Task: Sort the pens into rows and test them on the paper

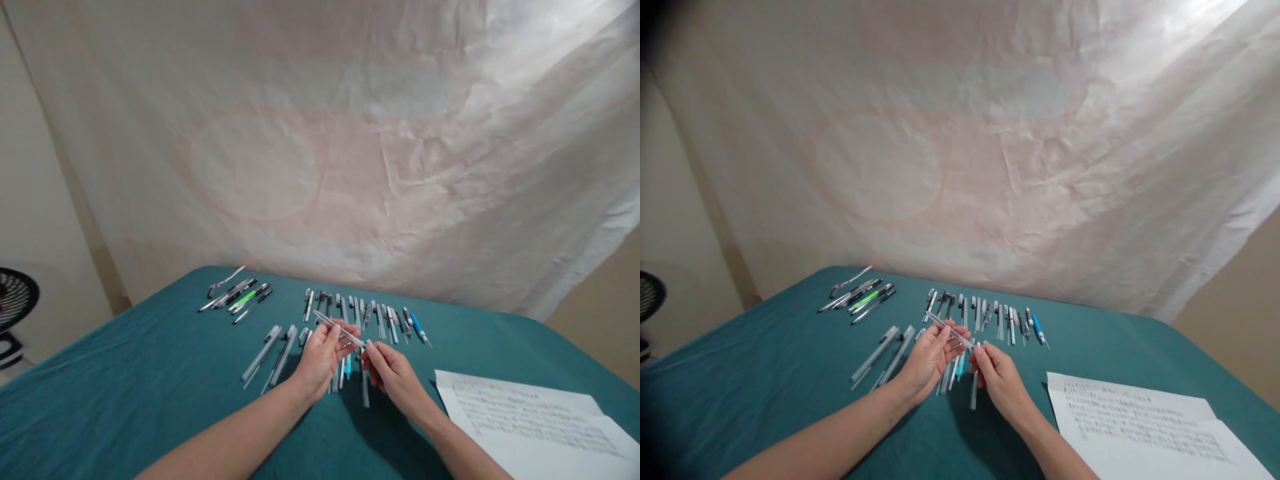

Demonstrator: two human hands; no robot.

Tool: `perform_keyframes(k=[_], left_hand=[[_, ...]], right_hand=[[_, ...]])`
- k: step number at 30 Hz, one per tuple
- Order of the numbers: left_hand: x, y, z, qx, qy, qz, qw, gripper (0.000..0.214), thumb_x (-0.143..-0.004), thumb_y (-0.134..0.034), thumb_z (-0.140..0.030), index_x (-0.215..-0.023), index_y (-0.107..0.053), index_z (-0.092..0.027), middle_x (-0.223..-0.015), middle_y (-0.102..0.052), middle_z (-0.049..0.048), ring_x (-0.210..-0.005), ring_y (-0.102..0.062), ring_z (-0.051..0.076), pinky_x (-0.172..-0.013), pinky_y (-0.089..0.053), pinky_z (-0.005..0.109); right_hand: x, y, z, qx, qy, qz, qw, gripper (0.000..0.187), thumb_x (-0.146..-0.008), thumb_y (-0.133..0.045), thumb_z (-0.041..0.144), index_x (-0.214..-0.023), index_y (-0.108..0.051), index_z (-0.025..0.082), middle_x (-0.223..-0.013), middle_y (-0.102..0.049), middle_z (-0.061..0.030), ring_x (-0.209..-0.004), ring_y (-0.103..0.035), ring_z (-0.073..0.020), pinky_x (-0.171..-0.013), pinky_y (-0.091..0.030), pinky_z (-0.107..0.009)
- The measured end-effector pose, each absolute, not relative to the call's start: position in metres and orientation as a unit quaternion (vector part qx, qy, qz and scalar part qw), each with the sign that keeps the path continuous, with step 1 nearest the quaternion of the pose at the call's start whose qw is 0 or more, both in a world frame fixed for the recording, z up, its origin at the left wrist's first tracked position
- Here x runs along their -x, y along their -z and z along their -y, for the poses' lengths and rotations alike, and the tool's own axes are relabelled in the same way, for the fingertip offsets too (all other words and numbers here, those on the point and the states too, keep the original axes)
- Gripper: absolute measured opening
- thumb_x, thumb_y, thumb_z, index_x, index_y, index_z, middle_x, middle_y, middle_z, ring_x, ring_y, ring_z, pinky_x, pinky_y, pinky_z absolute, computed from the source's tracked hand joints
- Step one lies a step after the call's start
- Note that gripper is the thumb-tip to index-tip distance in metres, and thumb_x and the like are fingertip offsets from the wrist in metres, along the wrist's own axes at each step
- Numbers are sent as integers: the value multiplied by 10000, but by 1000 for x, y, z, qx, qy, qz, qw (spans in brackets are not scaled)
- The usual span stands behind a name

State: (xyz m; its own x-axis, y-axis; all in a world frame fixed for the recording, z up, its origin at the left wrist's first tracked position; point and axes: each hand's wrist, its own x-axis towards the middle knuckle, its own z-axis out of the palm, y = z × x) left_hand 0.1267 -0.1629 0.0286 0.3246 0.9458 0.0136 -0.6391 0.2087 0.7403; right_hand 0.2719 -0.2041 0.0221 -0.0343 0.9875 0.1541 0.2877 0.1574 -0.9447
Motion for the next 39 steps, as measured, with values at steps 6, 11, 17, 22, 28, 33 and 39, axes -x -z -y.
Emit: perform_keyframes(k=[6,11,17,22,28,33,39], left_hand=[[-126,-28,163,-343,-537,-229,736,164,-803,-552,-252,-904,-459,-161,-922,-646,82,-925,-611,188,-832,-464,315],[-125,-25,161,-343,-537,-245,731,192,-784,-577,-295,-847,-455,-160,-880,-658,78,-870,-624,166,-816,-470,295],[-126,-26,164,-346,-538,-246,728,224,-759,-602,-325,-827,-476,-152,-877,-662,82,-849,-630,171,-816,-472,313],[-126,-27,165,-354,-540,-251,721,237,-741,-622,-325,-799,-475,-149,-864,-670,88,-841,-633,177,-807,-476,320],[-125,-27,163,-356,-544,-257,715,239,-751,-611,-324,-786,-445,-157,-854,-672,84,-837,-636,173,-816,-473,323],[-125,-26,164,-363,-546,-258,710,230,-764,-596,-326,-787,-441,-157,-841,-670,80,-830,-638,174,-819,-475,327],[-125,-24,163,-371,-546,-265,703,214,-786,-570,-319,-794,-429,-158,-856,-667,87,-839,-637,171,-814,-477,318]], right_hand=[[-276,-21,205,530,-288,652,459,343,-862,-359,434,-688,-514,183,-536,-450,27,-480,-421,-108,-482,-333,-212],[-276,-20,205,529,-220,686,449,265,-847,-406,409,-743,-516,192,-607,-464,10,-548,-434,-128,-530,-352,-225],[-273,-17,205,526,-311,654,447,382,-867,-308,469,-731,-521,182,-607,-504,1,-542,-472,-131,-519,-372,-225],[-276,-17,203,526,-327,644,449,385,-850,-355,478,-664,-506,177,-533,-460,22,-483,-438,-112,-478,-348,-215],[-276,-17,202,528,-371,612,457,418,-856,-328,484,-738,-561,157,-588,-514,-7,-482,-449,-112,-443,-344,-212],[-276,-20,202,517,-362,627,456,338,-817,-443,462,-718,-557,160,-552,-475,19,-471,-429,-98,-441,-339,-199],[-276,-21,202,531,-389,600,455,438,-840,-344,505,-702,-563,152,-583,-515,-2,-468,-447,-103,-416,-335,-201]])
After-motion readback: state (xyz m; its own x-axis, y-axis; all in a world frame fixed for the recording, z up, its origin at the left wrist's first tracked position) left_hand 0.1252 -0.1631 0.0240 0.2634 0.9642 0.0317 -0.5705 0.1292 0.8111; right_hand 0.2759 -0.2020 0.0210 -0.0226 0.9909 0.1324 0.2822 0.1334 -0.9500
